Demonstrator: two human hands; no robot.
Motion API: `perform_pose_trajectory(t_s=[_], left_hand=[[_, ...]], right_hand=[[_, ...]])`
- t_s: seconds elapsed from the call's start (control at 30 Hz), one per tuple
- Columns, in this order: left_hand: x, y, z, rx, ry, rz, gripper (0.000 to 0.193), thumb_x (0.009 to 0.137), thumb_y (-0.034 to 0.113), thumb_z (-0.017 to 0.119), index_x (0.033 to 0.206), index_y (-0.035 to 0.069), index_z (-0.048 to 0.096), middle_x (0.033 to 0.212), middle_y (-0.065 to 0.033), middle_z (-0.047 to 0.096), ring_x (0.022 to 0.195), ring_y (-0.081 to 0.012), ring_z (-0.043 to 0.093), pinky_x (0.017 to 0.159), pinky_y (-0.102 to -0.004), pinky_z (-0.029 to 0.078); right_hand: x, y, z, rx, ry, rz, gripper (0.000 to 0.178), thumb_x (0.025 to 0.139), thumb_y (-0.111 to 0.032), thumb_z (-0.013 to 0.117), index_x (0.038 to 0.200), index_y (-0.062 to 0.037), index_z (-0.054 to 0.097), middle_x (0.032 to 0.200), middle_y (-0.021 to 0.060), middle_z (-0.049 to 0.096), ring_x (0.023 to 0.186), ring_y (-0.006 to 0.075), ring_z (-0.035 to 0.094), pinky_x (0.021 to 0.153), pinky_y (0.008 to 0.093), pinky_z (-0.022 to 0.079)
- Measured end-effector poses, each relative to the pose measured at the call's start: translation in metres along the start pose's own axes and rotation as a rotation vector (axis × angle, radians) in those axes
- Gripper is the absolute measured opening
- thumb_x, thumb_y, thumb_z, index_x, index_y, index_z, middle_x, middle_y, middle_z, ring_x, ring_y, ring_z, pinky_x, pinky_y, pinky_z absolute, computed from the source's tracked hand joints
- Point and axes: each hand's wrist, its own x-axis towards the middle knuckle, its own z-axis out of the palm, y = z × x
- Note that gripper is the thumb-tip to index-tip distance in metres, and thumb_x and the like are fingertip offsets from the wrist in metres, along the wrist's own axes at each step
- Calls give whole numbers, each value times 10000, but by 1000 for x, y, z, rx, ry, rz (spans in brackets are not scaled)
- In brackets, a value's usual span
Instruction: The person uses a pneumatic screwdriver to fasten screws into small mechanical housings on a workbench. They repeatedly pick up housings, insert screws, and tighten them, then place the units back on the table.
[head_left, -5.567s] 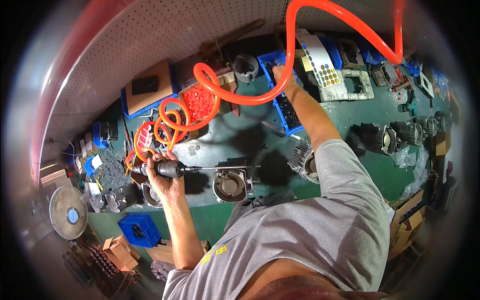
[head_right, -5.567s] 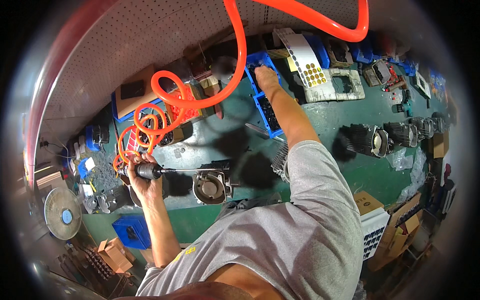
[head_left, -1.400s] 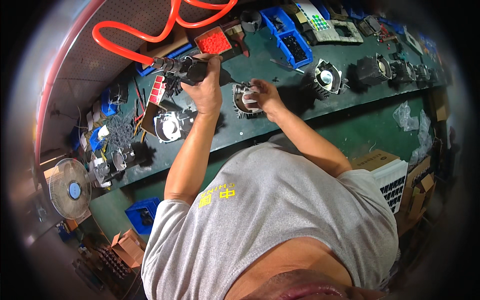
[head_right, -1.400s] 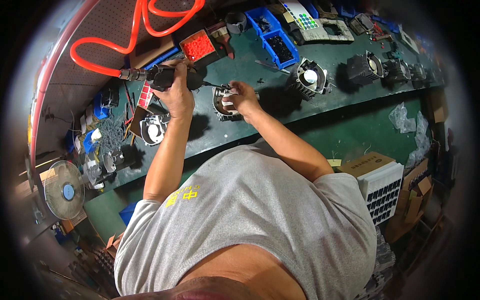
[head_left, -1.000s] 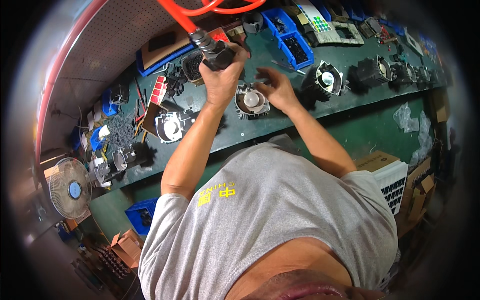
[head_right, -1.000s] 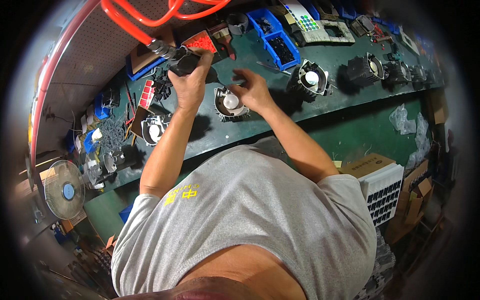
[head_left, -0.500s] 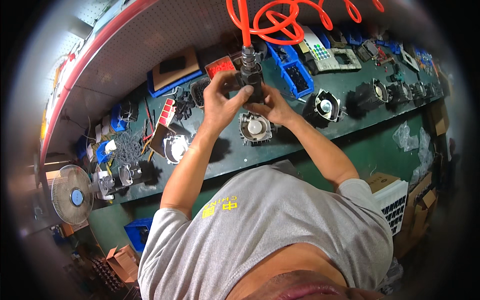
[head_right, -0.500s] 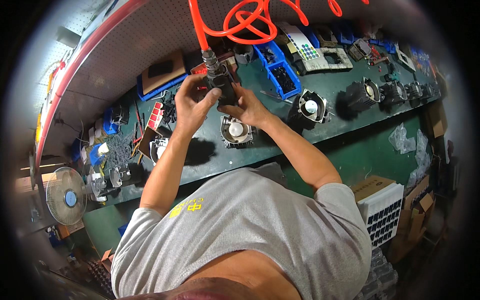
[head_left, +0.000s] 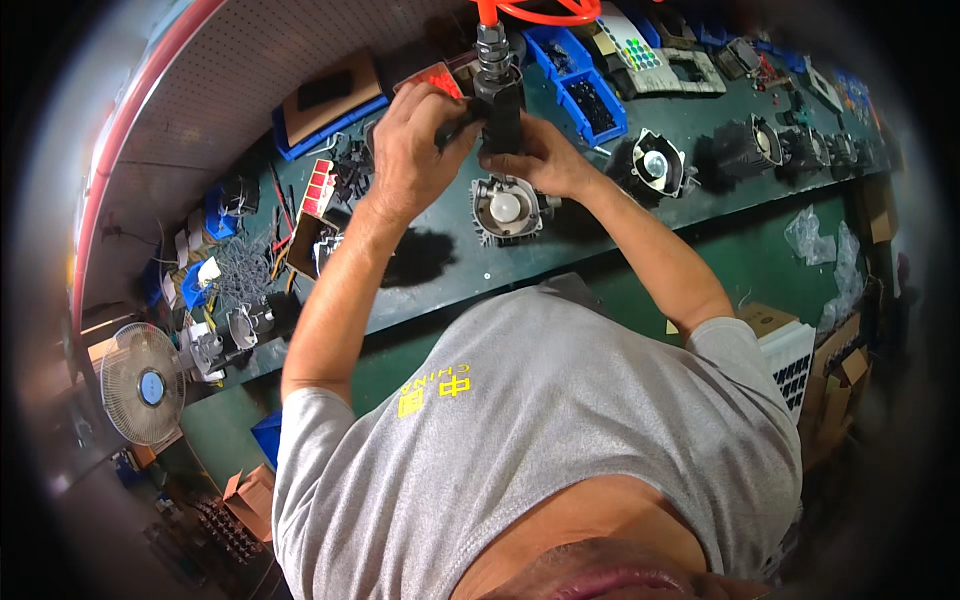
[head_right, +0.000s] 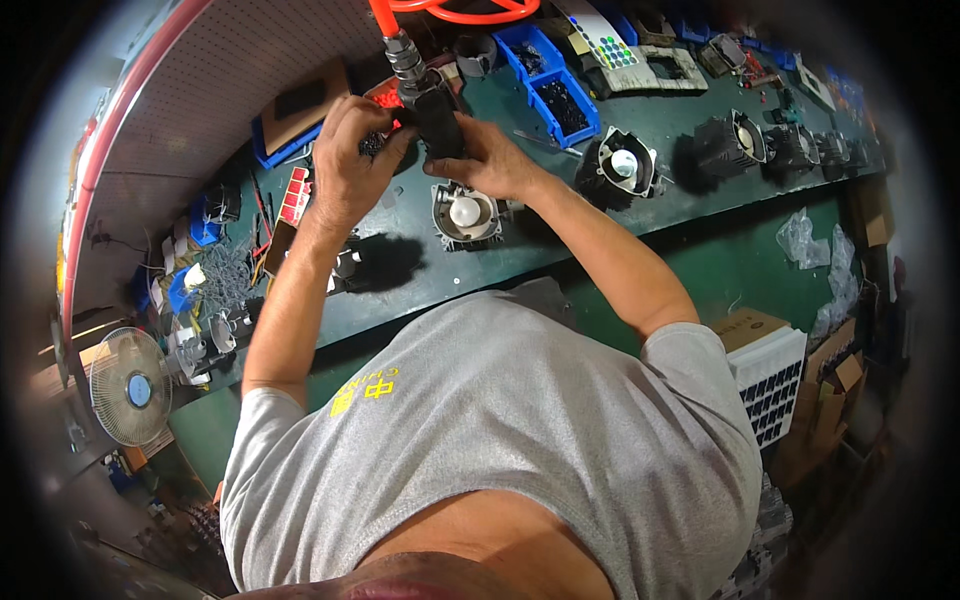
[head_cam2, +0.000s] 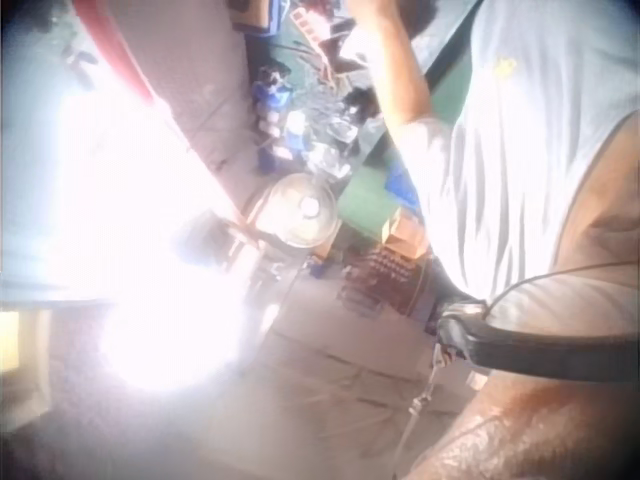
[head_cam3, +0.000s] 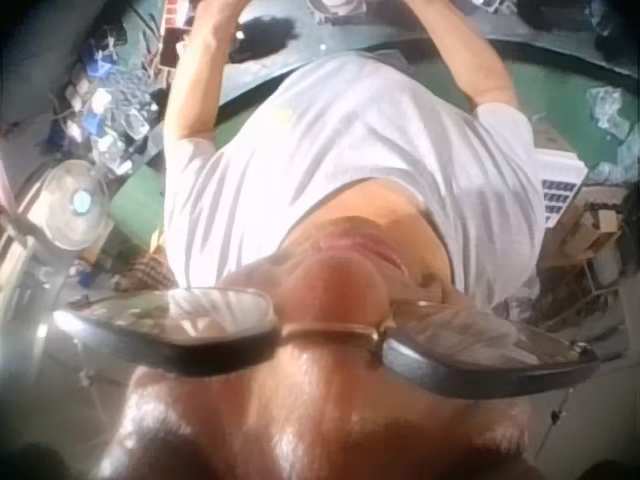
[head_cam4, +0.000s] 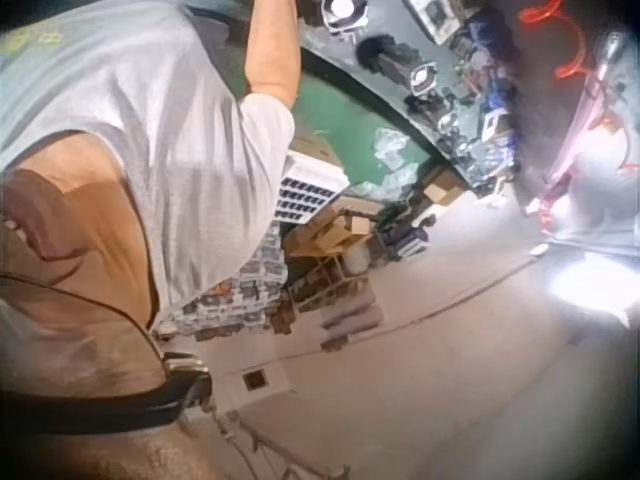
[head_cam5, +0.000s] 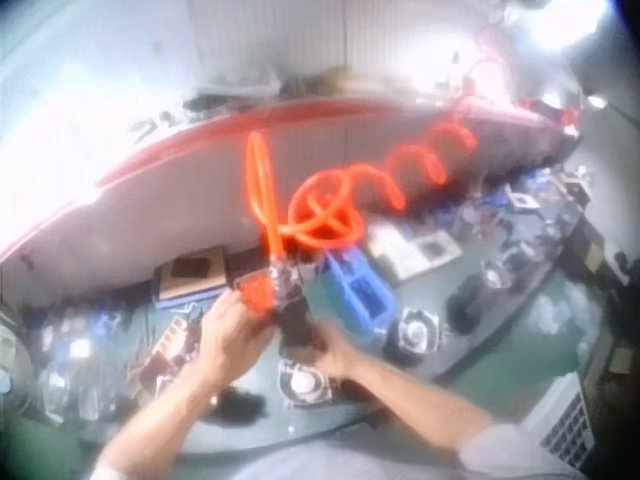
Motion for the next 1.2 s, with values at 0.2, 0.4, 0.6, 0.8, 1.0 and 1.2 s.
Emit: perform_pose_trajectory(t_s=[0.2,0.4,0.6,0.8,1.0,1.2], left_hand=[[8,-6,-8,92,-16,258,340,650,-12,834,926,69,653,911,-89,652,824,-289,628,668,-380,511],[-13,-16,11,-218,110,-43,498,671,120,878,1114,49,661,1063,-106,665,969,-257,656,847,-352,545],[7,7,49,-948,-110,-592,457,779,117,827,1181,0,644,967,-44,686,860,-117,647,776,-277,544],[3,5,61,-879,-56,-634,175,838,54,745,1002,-1,715,906,-30,699,828,-98,632,779,-268,519],[-3,10,63,-877,-56,-627,137,858,39,719,988,-5,713,953,-38,711,858,-101,628,809,-274,512],[-1,14,60,-817,-26,-641,101,857,34,736,941,17,684,815,8,673,694,-56,597,632,-225,495]], right_hand=[[1,0,-3,-47,-39,1,412,893,-79,766,1239,-16,552,1036,40,672,978,131,646,921,309,536],[-1,2,3,-97,6,21,485,873,-151,814,1280,-32,579,1063,64,679,967,143,616,877,321,521],[9,34,-11,-99,-2,-50,576,843,-173,834,1332,-31,564,1207,116,680,1047,180,632,894,330,520],[-41,126,-33,-780,356,-199,545,893,-219,702,1382,-30,554,1254,222,639,885,285,656,776,336,521],[-47,159,-13,-542,510,-70,342,967,-234,607,1175,31,670,863,235,694,690,323,659,688,373,529],[-47,157,-12,-502,505,14,302,975,-214,590,1074,51,697,945,251,715,769,318,710,709,382,541]])
